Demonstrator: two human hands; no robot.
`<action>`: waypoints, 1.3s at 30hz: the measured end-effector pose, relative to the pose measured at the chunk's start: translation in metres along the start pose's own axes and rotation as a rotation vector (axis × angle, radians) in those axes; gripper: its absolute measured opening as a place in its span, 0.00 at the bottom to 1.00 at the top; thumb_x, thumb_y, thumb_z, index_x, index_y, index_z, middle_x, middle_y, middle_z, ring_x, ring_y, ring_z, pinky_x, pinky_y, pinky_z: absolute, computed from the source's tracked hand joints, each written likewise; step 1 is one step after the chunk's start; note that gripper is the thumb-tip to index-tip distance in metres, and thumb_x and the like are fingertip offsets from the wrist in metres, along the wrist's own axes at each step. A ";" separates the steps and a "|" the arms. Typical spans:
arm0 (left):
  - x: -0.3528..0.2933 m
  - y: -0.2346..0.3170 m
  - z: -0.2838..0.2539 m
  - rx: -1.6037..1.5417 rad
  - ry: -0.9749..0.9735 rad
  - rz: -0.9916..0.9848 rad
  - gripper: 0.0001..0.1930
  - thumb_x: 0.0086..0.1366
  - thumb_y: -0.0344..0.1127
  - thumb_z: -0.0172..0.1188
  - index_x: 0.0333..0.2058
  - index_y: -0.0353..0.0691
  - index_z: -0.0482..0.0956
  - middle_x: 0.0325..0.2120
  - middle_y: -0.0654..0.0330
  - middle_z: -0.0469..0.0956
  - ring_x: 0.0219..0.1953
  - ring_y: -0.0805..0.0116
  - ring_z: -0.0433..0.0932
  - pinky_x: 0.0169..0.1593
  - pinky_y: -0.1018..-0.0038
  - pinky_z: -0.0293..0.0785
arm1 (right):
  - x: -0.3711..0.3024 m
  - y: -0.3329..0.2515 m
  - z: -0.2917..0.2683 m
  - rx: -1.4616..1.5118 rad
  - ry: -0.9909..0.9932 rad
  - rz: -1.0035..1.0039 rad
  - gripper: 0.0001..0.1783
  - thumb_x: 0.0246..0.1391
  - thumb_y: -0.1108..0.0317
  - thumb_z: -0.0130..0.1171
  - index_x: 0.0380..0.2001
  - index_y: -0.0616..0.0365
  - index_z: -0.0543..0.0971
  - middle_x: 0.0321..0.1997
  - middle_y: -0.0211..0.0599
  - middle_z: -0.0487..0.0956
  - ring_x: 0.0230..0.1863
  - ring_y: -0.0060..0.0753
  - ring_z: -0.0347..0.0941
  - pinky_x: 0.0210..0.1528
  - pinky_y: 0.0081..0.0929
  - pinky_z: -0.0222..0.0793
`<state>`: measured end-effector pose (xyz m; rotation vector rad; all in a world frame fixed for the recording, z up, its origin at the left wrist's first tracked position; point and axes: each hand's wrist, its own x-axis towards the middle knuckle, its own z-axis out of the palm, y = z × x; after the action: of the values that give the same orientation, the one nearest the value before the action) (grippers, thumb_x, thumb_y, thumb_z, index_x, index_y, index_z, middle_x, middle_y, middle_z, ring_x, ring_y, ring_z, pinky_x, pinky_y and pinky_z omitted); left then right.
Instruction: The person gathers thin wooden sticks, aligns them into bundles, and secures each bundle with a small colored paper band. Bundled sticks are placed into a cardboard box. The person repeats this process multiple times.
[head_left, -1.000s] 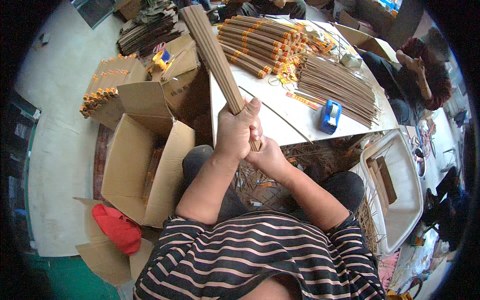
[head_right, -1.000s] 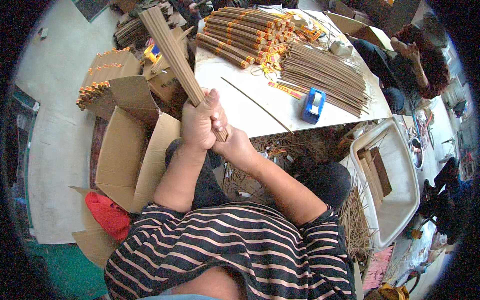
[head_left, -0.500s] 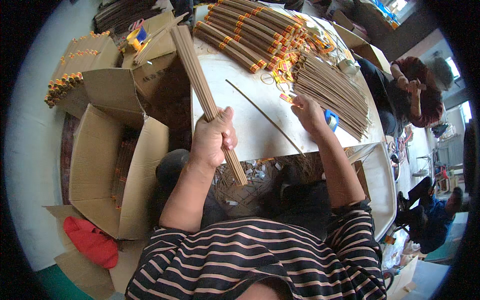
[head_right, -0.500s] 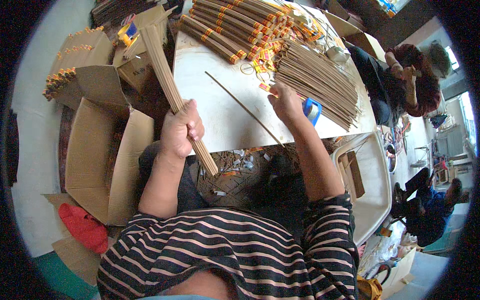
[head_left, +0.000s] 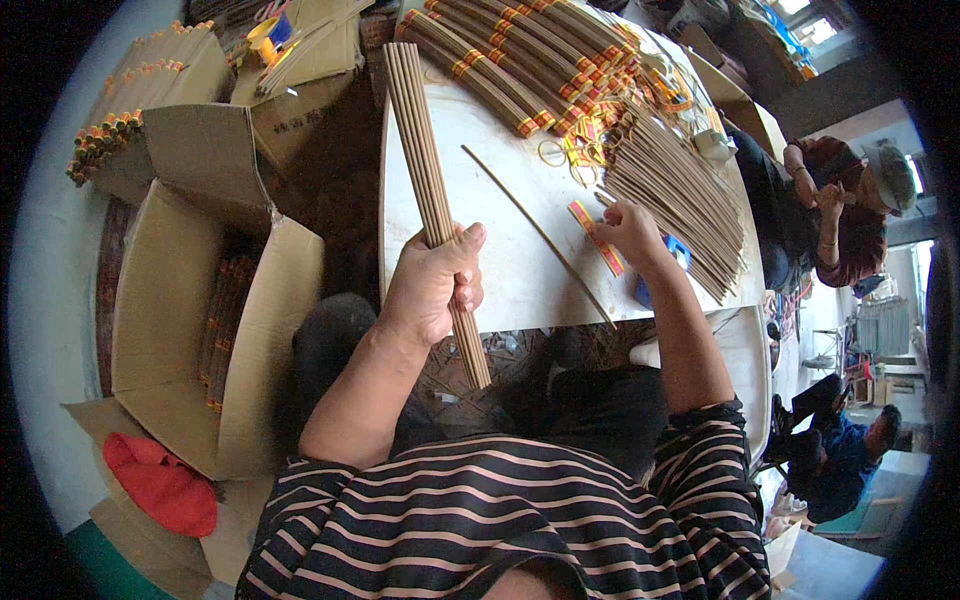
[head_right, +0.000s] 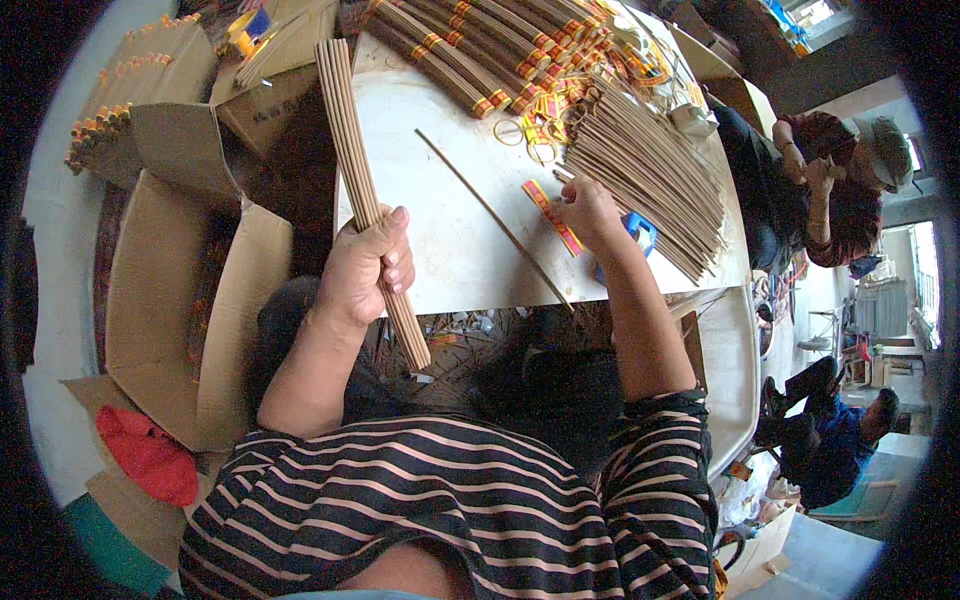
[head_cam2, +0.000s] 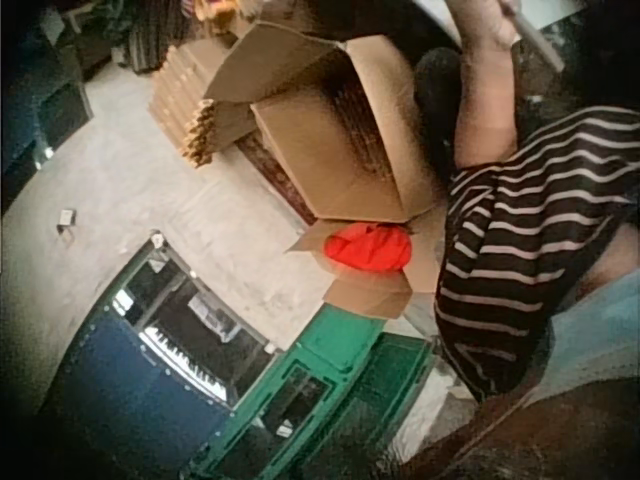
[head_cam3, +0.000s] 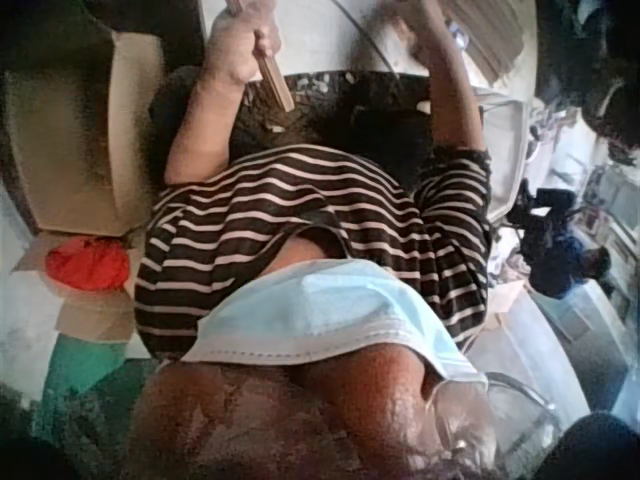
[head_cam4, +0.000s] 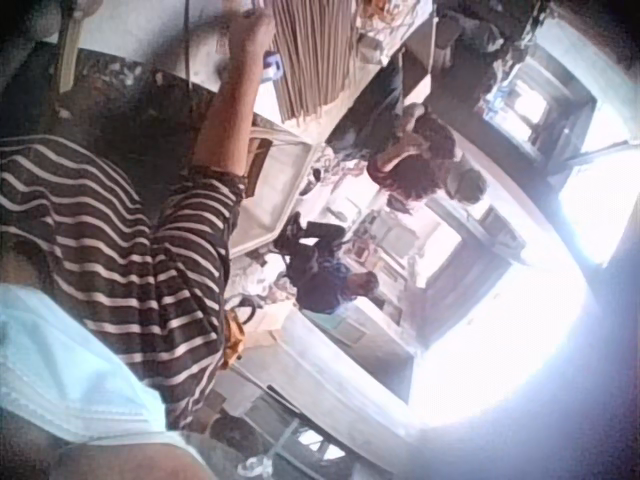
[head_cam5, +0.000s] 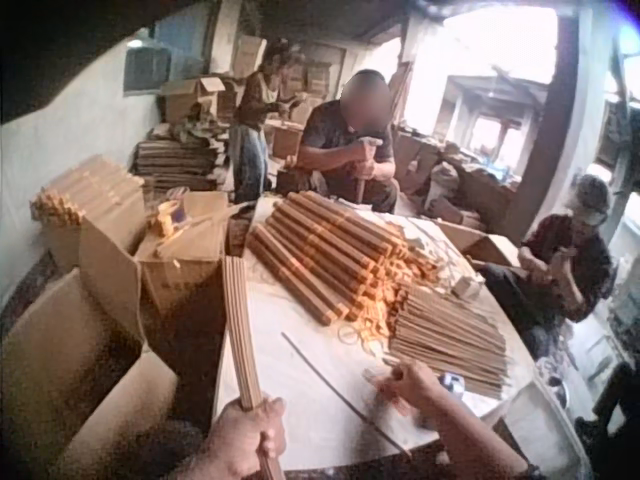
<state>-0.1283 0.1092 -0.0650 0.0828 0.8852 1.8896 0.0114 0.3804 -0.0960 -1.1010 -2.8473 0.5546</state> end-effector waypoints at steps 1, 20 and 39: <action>0.000 0.000 0.000 -0.009 -0.003 0.003 0.12 0.55 0.37 0.63 0.23 0.48 0.67 0.10 0.71 0.63 0.09 0.81 0.61 0.13 0.83 0.59 | -0.002 -0.002 0.000 0.029 0.026 0.000 0.16 0.38 0.62 0.65 0.27 0.63 0.77 0.25 0.41 0.76 0.30 0.36 0.72 0.33 0.32 0.67; 0.000 -0.002 0.001 0.022 0.014 -0.005 0.13 0.57 0.37 0.62 0.20 0.46 0.66 0.10 0.71 0.62 0.09 0.82 0.61 0.13 0.83 0.59 | 0.000 -0.006 0.004 0.078 0.072 -0.080 0.13 0.41 0.66 0.60 0.31 0.63 0.77 0.29 0.43 0.79 0.30 0.33 0.75 0.35 0.30 0.69; 0.006 0.003 0.001 0.060 0.049 -0.068 0.12 0.58 0.37 0.60 0.22 0.44 0.66 0.09 0.69 0.62 0.08 0.80 0.60 0.12 0.82 0.58 | 0.126 -0.028 -0.002 -0.398 0.145 -0.038 0.18 0.49 0.52 0.51 0.28 0.58 0.76 0.30 0.49 0.78 0.36 0.50 0.74 0.39 0.43 0.68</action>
<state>-0.1334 0.1137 -0.0640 0.0420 0.9665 1.8090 -0.1005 0.4453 -0.0961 -1.0747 -2.9116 -0.1006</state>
